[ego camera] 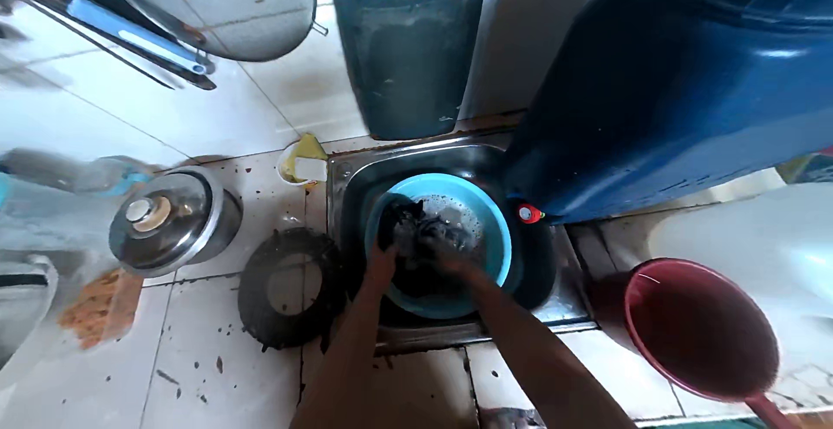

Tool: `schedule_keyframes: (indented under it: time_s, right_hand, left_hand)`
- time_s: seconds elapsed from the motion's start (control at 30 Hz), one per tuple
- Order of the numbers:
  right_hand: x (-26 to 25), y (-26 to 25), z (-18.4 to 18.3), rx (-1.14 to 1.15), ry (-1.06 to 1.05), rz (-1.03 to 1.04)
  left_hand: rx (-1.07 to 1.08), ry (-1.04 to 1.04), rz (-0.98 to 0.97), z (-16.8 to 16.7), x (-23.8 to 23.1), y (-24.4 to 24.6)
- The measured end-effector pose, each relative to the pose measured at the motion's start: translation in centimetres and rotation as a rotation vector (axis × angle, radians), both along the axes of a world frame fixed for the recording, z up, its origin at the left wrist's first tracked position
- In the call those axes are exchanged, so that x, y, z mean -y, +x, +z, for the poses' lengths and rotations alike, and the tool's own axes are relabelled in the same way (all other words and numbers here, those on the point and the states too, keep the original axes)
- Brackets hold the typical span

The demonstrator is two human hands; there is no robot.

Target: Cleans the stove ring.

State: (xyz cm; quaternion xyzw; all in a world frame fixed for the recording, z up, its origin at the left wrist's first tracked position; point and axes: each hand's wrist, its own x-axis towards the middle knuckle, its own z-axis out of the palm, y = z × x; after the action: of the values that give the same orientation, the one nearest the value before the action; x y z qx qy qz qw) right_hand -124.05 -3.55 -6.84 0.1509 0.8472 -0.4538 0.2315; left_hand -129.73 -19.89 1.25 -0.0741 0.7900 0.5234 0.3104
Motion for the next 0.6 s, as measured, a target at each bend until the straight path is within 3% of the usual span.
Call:
schedule_keyframes:
  time_s: [0.07, 0.17, 0.2, 0.3, 0.33, 0.37, 0.47, 0.6]
  right_hand:
    - [1.6, -0.2, -0.3, 0.043, 0.288, 0.187]
    - [1.0, -1.4, 0.1, 0.043, 0.357, 0.194]
    - [0.6, -1.6, -0.2, 0.036, 0.302, 0.066]
    - [-0.7, -1.3, -1.5, 0.025, 0.009, -0.711]
    - [-0.8, -1.0, -1.1, 0.046, -0.057, -0.868]
    - [-0.7, -0.4, -0.3, 0.071, -0.09, -0.879]
    - [0.3, 2.4, 2.6, 0.013, -0.055, -0.661]
    - [0.7, 4.0, 3.1, -0.021, -0.058, -0.341]
  left_hand:
    - [0.034, 0.022, 0.018, -0.3, -0.2, -0.3]
    - [0.028, 0.018, -0.057, 0.3, -0.8, -0.6]
    - [0.024, 0.013, -0.074, 0.5, -0.9, -0.7]
    - [-0.007, 0.058, -0.046, 0.2, -0.8, -0.3]
    - [-0.016, 0.081, -0.02, -0.1, -0.7, -0.3]
    - [-0.017, 0.096, 0.005, -0.3, -0.7, -0.2]
    - [0.046, 0.128, 0.091, -0.8, -0.8, -0.2]
    - [0.189, 0.231, 0.167, -1.2, -0.7, -0.4]
